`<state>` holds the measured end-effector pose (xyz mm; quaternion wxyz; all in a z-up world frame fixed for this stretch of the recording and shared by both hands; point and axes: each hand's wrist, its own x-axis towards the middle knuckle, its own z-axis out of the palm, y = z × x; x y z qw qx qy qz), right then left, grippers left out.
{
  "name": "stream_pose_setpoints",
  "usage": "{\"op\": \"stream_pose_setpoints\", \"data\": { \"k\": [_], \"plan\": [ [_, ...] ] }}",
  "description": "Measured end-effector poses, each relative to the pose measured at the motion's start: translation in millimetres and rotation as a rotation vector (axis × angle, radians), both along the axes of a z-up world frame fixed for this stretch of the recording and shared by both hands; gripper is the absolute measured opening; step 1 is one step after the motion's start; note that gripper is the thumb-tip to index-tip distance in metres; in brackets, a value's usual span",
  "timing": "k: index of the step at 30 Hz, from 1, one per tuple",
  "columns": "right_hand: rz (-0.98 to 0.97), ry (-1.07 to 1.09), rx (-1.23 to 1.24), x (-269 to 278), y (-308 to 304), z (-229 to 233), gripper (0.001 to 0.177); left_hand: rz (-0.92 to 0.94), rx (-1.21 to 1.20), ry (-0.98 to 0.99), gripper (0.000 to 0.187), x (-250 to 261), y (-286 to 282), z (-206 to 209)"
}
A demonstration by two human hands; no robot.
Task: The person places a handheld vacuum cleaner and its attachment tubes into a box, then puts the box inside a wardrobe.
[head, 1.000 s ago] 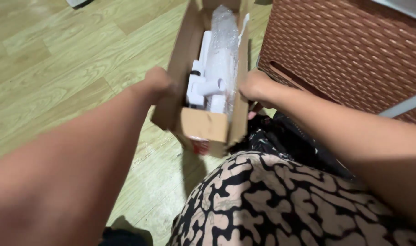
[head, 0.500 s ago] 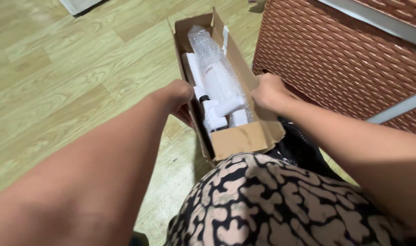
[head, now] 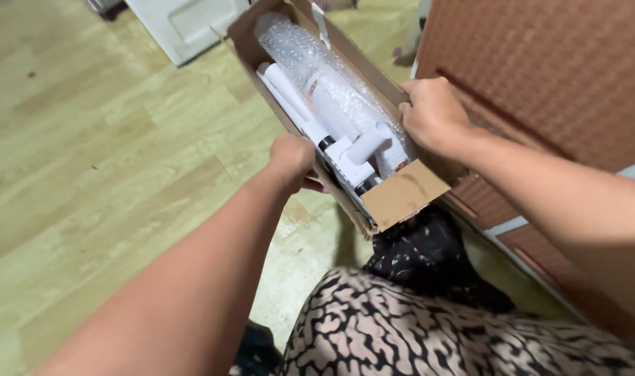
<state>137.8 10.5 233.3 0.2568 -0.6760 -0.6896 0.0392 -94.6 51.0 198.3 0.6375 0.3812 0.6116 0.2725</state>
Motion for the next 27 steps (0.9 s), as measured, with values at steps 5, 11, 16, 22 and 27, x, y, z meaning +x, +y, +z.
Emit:
{"op": "stream_pose_setpoints", "data": {
  "k": [5,11,16,22,27],
  "plan": [
    [0.074,0.007,-0.01,-23.7,6.2,124.6,0.023,0.101,0.012,-0.032,0.027,-20.5,-5.2,115.5],
    [0.19,-0.062,-0.1,-60.8,32.8,274.4,0.018,0.263,-0.065,-0.143,0.028,-55.5,0.3,230.0],
    [0.266,-0.048,-0.212,-103.9,67.0,393.3,0.027,0.37,-0.204,-0.26,0.034,-99.5,27.5,292.2],
    [0.472,-0.127,-0.186,-163.1,119.9,476.5,0.033,0.3,-0.181,-0.487,0.04,-152.0,41.9,372.8],
    [0.609,-0.174,-0.099,-202.9,166.4,494.8,0.035,0.351,-0.041,-0.403,0.037,-187.7,57.5,411.7]
  ]
}}
